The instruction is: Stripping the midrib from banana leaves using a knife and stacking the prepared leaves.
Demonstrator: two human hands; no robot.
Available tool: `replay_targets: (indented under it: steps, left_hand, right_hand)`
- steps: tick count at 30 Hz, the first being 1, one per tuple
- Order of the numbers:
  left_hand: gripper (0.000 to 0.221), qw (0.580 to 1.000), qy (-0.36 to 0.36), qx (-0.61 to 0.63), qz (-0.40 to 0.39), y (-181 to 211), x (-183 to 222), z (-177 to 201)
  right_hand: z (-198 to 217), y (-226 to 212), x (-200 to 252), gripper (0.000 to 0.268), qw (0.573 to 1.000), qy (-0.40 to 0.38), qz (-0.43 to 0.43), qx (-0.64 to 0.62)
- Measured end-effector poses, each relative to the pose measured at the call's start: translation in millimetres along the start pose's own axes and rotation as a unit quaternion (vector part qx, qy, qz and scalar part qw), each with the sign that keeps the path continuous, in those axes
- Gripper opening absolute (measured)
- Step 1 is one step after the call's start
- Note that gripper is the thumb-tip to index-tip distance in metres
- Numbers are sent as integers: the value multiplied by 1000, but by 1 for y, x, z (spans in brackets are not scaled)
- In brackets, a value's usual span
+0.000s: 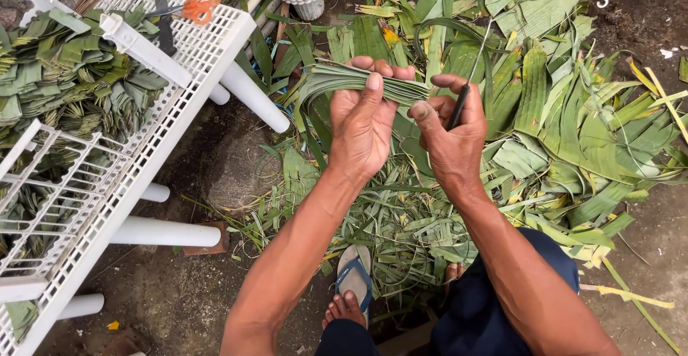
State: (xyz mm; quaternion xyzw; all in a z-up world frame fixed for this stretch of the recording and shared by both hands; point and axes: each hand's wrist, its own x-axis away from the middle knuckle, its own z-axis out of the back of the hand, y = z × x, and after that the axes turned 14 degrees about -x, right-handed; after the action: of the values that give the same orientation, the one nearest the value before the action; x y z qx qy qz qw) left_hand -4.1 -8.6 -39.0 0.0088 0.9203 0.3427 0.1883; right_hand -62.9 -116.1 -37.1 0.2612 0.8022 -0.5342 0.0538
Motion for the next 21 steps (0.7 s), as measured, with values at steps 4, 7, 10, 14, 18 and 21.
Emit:
replay_targets:
  steps: [4,7,10,14,18,21]
  left_hand:
    - [27,999,-1,-31,-12,0,3,-6]
    - [26,998,4,-53,-22,2,1,-7]
    - [26,998,7,-56,-24,-1,2,-4]
    - [25,999,11,-47,-19,0,3,-4]
    - [20,999,33,33,4,-1,-5,7]
    - [16,992,56,108,39,-1,-14,18]
  right_hand:
    - [-2,2,0,29,999,22,13,35]
    - [0,7,-1,22,997,12,35,72]
    - [6,14,-2,19,996,3,45,81]
    - [5,12,-1,13,995,-1,52,90]
    - [9,18,3,29,1000,21,10,-15]
    - [5,23,5,45,997,39,-17,-66]
